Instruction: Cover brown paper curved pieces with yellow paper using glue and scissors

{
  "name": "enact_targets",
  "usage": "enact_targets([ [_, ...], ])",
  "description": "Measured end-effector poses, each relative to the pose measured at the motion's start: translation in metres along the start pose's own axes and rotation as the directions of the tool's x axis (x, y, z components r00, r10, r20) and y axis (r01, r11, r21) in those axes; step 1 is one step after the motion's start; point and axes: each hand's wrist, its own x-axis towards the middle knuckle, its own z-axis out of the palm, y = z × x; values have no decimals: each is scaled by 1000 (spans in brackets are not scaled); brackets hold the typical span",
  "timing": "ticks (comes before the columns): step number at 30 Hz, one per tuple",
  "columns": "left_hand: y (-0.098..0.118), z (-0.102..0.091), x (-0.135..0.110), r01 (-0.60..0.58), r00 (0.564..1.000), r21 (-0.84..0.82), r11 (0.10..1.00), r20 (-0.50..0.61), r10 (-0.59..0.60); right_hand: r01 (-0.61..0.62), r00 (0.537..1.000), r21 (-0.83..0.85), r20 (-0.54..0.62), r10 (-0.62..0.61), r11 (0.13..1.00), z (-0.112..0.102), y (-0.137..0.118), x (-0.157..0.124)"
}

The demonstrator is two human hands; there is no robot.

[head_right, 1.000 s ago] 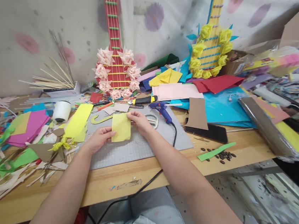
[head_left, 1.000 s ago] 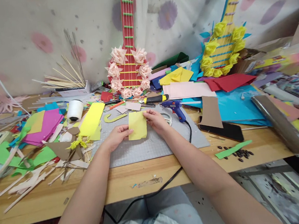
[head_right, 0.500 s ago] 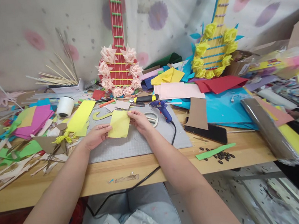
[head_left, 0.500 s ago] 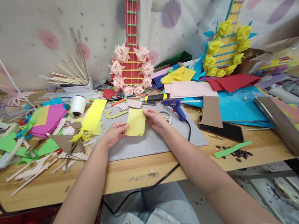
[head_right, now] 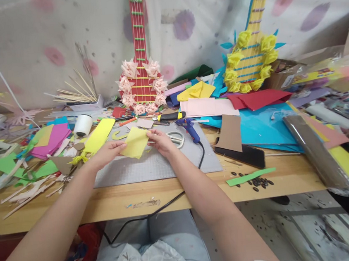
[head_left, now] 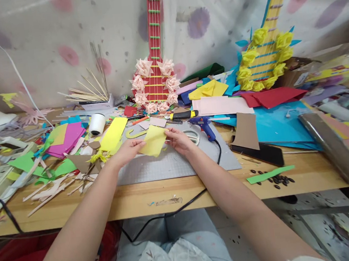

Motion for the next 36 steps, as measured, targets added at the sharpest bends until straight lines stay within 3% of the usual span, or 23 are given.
enact_targets([
  [1,2,0,-2,-83,988,159,984,-113,102,20,1000,-2,15,-20,1000,0,-1,-1],
  [3,1,-1,-6,-209,899,429,879,-270,346,57,997,4,47,-57,998,1,-5,-4],
  [5,-6,-1,-12,-307,825,573,760,-238,513,79,995,-11,69,-78,997,0,-9,-7],
  [6,-12,0,-14,-359,820,609,708,-157,551,85,994,-30,77,-82,996,-1,-10,-8],
  [9,-33,2,-15,-435,851,651,621,72,521,70,994,-99,89,-62,993,-7,-12,-7],
  [12,-44,3,-13,-430,875,699,571,167,455,84,996,-215,39,-77,973,-12,-8,-3],
  [16,-38,3,-15,-471,866,725,502,269,422,120,991,-435,8,-130,892,-12,-10,-1],
  [19,-27,4,-15,-442,872,746,498,228,432,171,985,-558,107,-134,812,-13,-29,-10],
  [23,-19,13,-8,-280,899,810,515,33,437,175,981,-742,189,-48,648,-35,-70,-36],
  [25,-18,19,-1,-261,901,825,501,22,434,84,990,-858,129,54,508,-54,-89,-50],
  [27,-18,25,5,-284,908,828,484,70,414,-77,993,-948,-44,113,309,-74,-102,-62],
  [29,-19,27,11,-302,918,822,482,114,380,-246,968,-964,-250,-29,96,-91,-108,-69],
  [31,-19,27,15,-298,928,807,510,121,352,-371,903,-929,-364,-228,14,-104,-107,-70],
  [33,-18,24,17,-281,936,772,570,91,339,-387,859,-922,-367,-358,15,-113,-99,-63],
  [36,-15,17,19,-210,943,648,732,-64,327,-284,854,-959,-248,-458,-9,-117,-79,-46],
])
